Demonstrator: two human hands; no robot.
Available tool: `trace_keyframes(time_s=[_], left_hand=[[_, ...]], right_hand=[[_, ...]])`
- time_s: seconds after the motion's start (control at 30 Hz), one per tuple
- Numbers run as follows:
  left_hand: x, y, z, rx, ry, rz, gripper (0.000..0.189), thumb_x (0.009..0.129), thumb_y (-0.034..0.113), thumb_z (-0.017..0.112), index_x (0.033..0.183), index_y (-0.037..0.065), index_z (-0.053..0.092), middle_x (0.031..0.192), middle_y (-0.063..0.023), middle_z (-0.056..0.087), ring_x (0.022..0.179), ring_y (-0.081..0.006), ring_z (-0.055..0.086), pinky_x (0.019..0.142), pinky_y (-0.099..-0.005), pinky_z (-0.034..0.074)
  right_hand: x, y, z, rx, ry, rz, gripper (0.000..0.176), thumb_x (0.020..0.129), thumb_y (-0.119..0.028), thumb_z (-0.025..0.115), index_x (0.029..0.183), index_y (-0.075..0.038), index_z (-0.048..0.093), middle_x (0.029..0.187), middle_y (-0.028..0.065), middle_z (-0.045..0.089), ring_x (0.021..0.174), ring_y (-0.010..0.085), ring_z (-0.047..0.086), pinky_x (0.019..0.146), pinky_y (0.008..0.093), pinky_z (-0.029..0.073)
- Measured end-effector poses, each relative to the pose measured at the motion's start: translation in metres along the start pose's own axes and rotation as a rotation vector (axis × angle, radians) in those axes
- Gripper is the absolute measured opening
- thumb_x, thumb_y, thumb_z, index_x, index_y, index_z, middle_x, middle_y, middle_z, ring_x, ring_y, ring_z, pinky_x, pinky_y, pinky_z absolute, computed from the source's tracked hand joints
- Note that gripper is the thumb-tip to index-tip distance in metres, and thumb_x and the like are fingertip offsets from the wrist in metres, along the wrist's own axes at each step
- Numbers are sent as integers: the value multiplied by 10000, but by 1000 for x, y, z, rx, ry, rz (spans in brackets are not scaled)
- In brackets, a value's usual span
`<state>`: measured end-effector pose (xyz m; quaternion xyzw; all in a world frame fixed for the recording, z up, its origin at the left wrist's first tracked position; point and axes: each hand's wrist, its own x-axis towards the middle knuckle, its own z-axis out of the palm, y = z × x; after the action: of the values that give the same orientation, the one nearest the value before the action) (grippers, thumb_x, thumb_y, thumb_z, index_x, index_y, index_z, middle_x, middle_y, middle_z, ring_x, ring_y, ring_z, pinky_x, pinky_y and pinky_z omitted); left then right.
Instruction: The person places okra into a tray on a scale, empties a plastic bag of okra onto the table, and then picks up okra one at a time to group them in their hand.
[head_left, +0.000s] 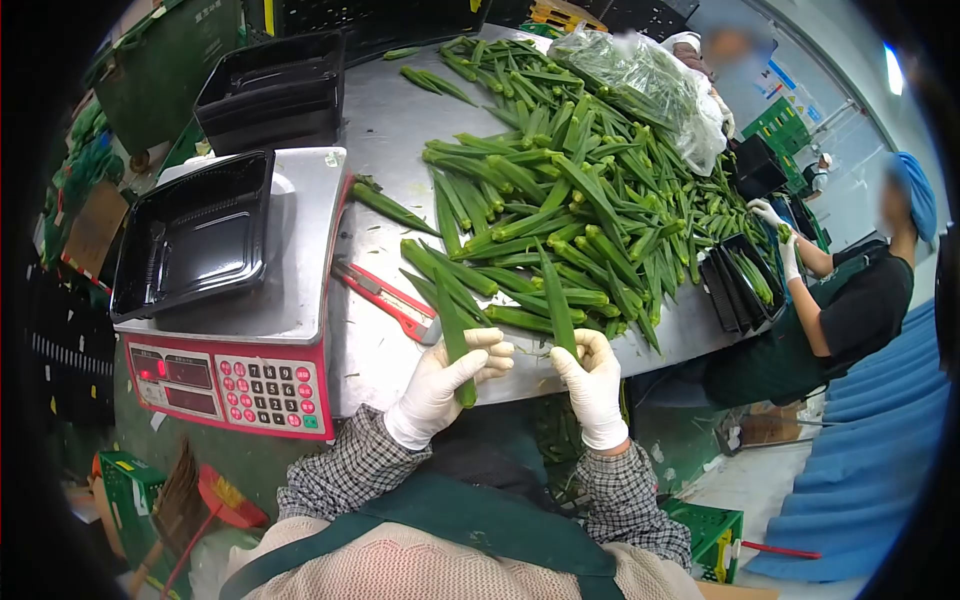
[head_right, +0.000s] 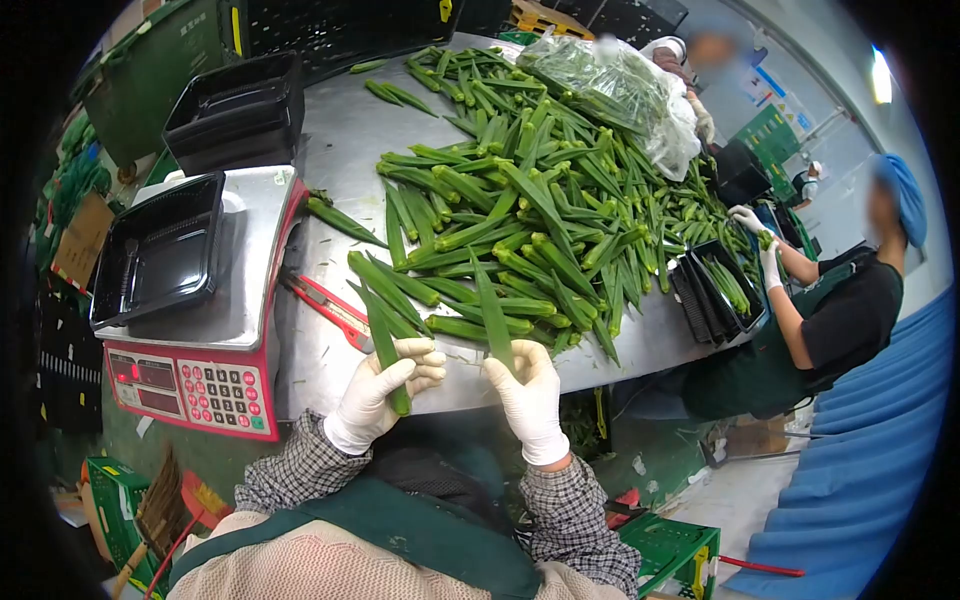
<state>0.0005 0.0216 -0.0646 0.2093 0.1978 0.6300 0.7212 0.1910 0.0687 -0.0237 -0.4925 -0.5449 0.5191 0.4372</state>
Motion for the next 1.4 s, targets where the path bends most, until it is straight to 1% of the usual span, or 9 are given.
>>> trace_keyframes(time_s=[0.37, 0.47, 0.53, 0.63, 0.83, 0.93, 1.07, 1.17, 1.4], left_hand=[[1, -3, -5, -2, -35, -9, 351, 902, 119, 547, 1220, -17, 487, 1129, -158, 581, 1006, -224, 592, 920, -353, 461], [0, -1, -5, -14, -30, -8, 359, 886, 114, 559, 1209, -26, 493, 1104, -156, 595, 994, -222, 603, 907, -356, 472], [2, -4, -4, -14, -21, -4, 363, 879, 112, 563, 1206, -30, 493, 1092, -156, 601, 990, -223, 608, 901, -359, 477], [2, -4, -2, 36, -19, -20, 366, 881, 113, 559, 1210, -33, 488, 1094, -158, 600, 995, -227, 607, 904, -361, 475], [1, -1, -3, 41, -26, -22, 373, 880, 115, 563, 1211, -38, 484, 1099, -163, 599, 1000, -232, 603, 909, -368, 473], [0, -1, -4, 23, -41, -12, 372, 881, 114, 561, 1209, -43, 483, 1102, -165, 598, 999, -231, 602, 910, -369, 474], [1, -2, -4, 22, -47, -6, 373, 882, 115, 561, 1209, -47, 481, 1105, -165, 597, 996, -231, 604, 911, -367, 473], [0, -1, -2, 45, -40, -21, 378, 882, 118, 562, 1211, -47, 477, 1102, -165, 598, 994, -232, 605, 912, -367, 473], [0, -1, -3, 53, -35, -47, 374, 880, 125, 566, 1203, -43, 481, 1098, -171, 600, 996, -234, 605, 908, -368, 474]], right_hand=[[-1, -1, 0, -90, 20, 45, 237, 800, -82, 675, 986, -5, 549, 791, -1, 579, 683, 54, 521, 609, 197, 432], [-13, -8, -38, -289, -65, 36, 273, 776, -96, 677, 1008, 0, 571, 813, -8, 562, 706, 62, 507, 647, 196, 414], [-23, -11, -114, -491, -237, 82, 332, 726, -79, 696, 1027, 3, 583, 928, 65, 574, 800, 142, 548, 760, 280, 450], [-23, -34, -120, -943, 24, -268, 351, 681, -54, 708, 1011, -6, 598, 959, 122, 573, 865, 234, 569, 781, 308, 454], [47, -24, -45, -1047, 20, -805, 324, 701, 11, 653, 1018, -34, 601, 973, 143, 575, 903, 314, 573, 777, 370, 474], [74, -18, -36, -1313, 23, -837, 332, 692, 1, 644, 1015, -50, 590, 904, 127, 562, 791, 301, 568, 690, 382, 475], [59, -33, -49, -1006, 63, -705, 275, 714, -15, 650, 981, -52, 592, 880, 101, 560, 754, 278, 572, 666, 335, 474], [36, -40, -55, -280, -74, 46, 271, 843, -88, 603, 1094, 16, 588, 925, 62, 623, 689, 122, 529, 623, 239, 444], [21, -18, -45, 426, -449, 199, 484, 906, -273, 551, 1246, 59, 461, 945, 84, 622, 654, 115, 499, 612, 235, 414]])
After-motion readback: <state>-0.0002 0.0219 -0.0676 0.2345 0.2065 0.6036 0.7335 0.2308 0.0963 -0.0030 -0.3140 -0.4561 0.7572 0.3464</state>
